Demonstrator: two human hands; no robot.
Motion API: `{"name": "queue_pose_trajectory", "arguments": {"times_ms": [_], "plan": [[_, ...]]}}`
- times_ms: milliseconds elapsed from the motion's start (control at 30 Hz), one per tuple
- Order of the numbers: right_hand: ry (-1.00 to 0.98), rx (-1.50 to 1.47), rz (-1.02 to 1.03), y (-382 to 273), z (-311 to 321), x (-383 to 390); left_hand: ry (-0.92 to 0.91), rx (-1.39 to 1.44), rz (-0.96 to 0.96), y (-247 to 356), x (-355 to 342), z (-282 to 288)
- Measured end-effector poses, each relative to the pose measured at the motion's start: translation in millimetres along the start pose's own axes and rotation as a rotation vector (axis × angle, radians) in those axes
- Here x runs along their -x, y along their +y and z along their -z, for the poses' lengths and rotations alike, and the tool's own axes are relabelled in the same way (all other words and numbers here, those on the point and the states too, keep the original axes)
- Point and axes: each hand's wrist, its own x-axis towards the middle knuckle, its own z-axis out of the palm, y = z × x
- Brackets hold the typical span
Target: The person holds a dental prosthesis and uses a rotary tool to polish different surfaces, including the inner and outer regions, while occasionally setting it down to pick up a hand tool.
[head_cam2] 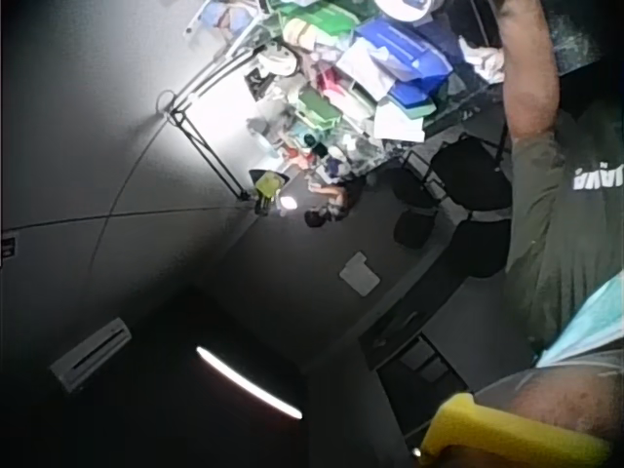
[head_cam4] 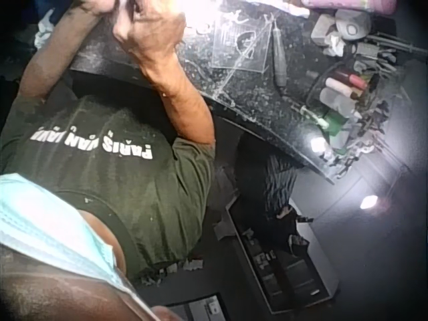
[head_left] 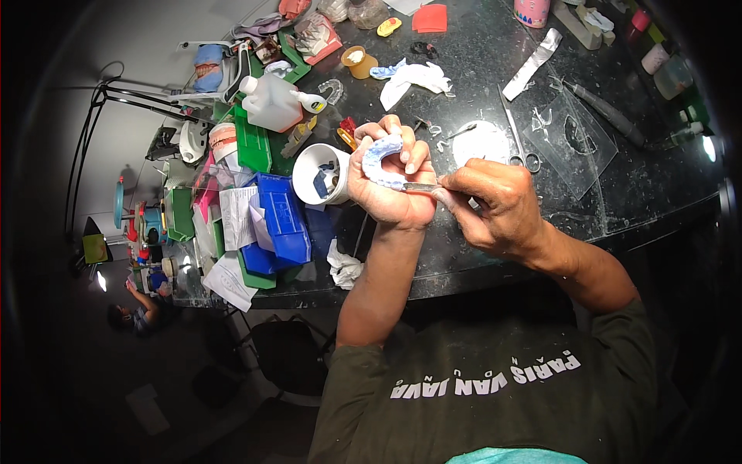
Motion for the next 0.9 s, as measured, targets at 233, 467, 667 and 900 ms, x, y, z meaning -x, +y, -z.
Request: {"name": "queue_pose_trajectory", "arguments": {"times_ms": [233,467,667,900], "plan": [[0.027,0.021,0.095,0.4,-5.0,4.3,-0.028,-0.049,-0.099,-6.9,3.5,0.9],[-0.02,-0.225,-0.104,-6.1,-8.2,0.5,-0.082,-0.011,-0.073,-9.2,4.9,-3.5],[-0.034,-0.292,-0.113,-8.9,-5.4,0.3,-0.125,0.038,-0.017,-6.0,5.1,-5.0],[-0.084,-0.341,-0.155,-10.9,-0.6,0.2,-0.148,0.078,0.013,-6.2,5.5,-7.5]]}}
